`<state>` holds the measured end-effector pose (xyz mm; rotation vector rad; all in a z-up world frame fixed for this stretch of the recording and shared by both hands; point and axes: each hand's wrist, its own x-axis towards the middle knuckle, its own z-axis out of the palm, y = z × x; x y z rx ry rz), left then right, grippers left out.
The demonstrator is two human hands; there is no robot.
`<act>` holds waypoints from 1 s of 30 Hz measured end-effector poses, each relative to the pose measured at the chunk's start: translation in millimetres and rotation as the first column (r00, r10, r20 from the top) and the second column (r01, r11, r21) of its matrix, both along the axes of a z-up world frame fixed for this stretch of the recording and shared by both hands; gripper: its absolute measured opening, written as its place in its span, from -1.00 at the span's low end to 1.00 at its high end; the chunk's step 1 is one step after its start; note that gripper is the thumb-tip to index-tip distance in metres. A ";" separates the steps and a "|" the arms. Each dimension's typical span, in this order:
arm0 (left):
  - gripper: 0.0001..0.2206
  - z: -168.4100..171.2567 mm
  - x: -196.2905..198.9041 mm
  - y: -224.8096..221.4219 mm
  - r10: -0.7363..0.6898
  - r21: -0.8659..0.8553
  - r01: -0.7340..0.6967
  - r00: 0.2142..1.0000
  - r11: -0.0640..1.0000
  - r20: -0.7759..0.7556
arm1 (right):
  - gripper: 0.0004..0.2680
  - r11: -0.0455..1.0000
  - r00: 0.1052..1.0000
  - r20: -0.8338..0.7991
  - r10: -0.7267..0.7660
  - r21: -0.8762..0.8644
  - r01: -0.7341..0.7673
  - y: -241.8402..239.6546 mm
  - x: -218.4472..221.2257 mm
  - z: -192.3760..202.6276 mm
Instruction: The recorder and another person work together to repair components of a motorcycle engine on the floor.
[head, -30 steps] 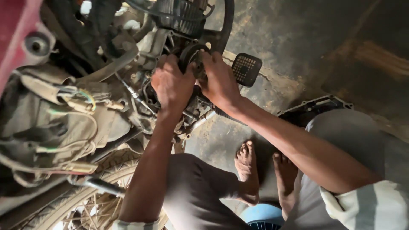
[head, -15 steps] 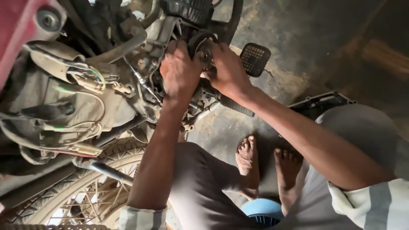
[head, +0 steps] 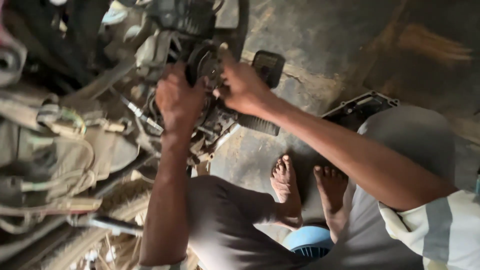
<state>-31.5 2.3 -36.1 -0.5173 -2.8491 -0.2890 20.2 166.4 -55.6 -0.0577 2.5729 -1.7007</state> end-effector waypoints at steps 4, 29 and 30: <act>-0.62 -18.3 -11.2 -1.5 0.040 -0.106 -0.042 0.999 0.993 -0.021 | -0.48 0.998 0.985 -0.170 -0.013 0.055 0.022 -3.8 -4.6 -47.9; -0.36 46.5 97.8 108.0 -0.397 -0.414 0.282 0.890 0.866 -0.224 | -0.75 0.535 0.531 0.329 -0.781 -0.087 0.841 188.1 378.9 -231.3; -0.39 55.4 113.2 125.2 -0.434 -0.285 0.396 0.897 0.873 -0.081 | -0.74 0.571 0.556 0.314 -0.769 -0.051 0.819 175.1 374.2 -239.4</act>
